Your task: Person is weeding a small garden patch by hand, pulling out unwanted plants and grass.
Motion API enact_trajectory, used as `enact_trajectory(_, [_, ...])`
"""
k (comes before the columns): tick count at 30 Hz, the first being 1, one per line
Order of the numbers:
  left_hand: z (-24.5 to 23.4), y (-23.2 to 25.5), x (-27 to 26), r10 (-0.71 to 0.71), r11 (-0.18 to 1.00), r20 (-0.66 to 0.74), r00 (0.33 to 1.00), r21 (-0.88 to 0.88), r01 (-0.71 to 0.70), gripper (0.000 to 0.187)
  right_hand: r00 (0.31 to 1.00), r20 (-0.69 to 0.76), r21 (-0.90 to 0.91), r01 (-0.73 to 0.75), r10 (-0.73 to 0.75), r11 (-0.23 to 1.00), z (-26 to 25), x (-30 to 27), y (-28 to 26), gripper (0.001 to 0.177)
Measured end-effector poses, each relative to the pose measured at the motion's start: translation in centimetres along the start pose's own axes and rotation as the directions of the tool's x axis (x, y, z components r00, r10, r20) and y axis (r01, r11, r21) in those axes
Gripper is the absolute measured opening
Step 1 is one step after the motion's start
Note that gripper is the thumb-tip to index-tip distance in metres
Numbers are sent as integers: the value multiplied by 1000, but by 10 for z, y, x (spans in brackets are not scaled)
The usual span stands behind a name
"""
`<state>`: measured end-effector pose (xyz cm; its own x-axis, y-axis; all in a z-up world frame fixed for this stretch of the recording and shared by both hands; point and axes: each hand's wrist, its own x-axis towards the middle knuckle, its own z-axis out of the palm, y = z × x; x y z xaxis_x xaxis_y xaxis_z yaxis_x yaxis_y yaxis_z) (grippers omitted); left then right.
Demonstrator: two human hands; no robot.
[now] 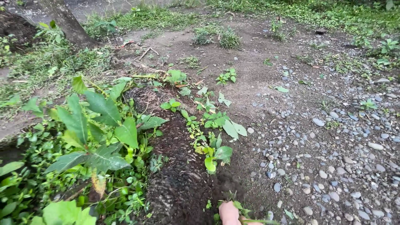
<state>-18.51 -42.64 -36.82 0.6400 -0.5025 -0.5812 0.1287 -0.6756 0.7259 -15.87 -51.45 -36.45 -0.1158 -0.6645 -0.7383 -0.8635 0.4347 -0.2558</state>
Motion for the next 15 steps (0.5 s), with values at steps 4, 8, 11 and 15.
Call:
enact_trajectory(4, [-65,92,-2,34,998,-64,997,-51,-37,19,358,163,10,931,-919,365,-84,-83,116,132])
enact_trajectory(8, [-220,190,-131,53,960,33,998,275,-60,42,287,-92,-230,926,-954,301,-113,-257,81,74])
enact_trajectory(11, [-293,188,-146,174,907,104,979,370,-200,29,254,-245,-226,924,-936,310,-94,-318,52,38])
enact_trajectory(15, [-402,165,-178,308,773,141,941,539,-334,22,317,-162,-158,926,-934,342,-55,-418,-8,27])
